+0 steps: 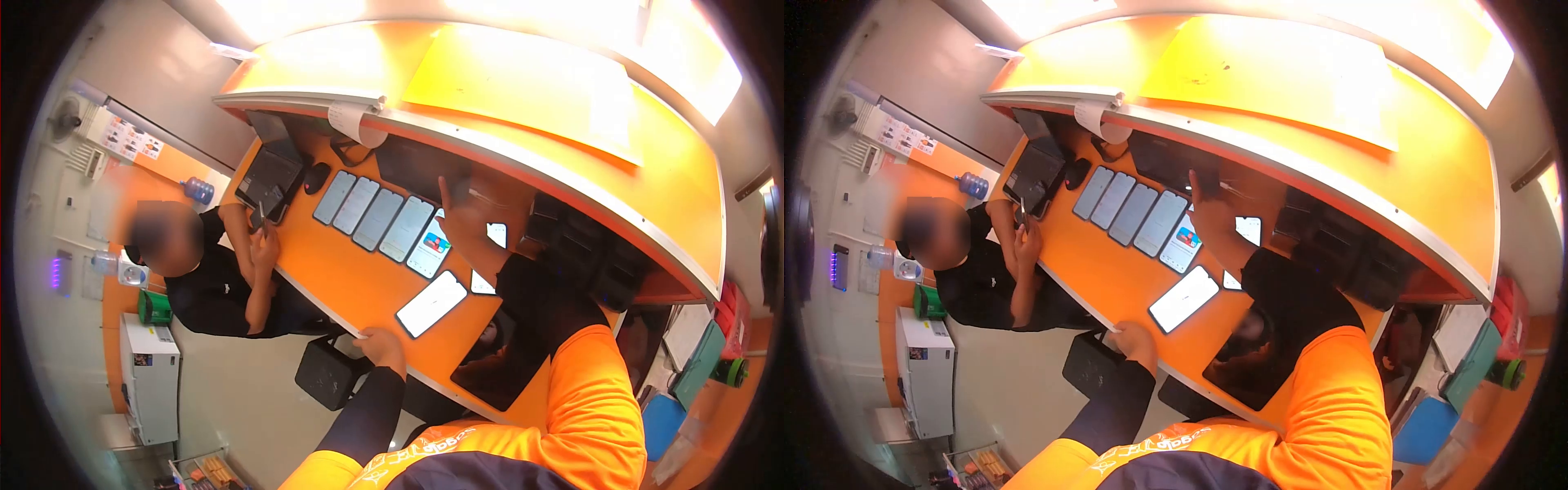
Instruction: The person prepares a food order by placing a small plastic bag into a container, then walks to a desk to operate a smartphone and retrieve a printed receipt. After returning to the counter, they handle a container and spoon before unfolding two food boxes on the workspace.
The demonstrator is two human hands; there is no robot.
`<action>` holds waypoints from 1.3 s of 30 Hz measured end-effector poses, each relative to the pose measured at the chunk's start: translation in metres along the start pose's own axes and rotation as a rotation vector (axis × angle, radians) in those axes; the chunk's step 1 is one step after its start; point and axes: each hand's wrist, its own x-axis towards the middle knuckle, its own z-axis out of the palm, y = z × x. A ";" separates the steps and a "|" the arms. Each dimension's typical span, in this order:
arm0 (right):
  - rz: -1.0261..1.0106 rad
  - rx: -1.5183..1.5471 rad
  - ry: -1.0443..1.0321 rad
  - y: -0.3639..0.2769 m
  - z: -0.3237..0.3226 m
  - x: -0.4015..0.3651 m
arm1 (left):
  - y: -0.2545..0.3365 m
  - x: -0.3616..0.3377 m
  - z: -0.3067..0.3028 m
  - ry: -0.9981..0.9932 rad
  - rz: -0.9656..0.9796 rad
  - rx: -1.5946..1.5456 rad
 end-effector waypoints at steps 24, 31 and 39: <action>0.090 0.304 0.247 0.078 -0.046 -0.162 | -0.043 0.027 0.035 0.047 0.132 0.039; 0.107 0.515 0.252 0.098 -0.046 -0.243 | -0.081 0.067 0.066 0.123 0.212 0.118; -0.169 0.500 0.022 0.023 -0.027 -0.112 | -0.014 0.011 0.015 0.053 -0.059 -0.016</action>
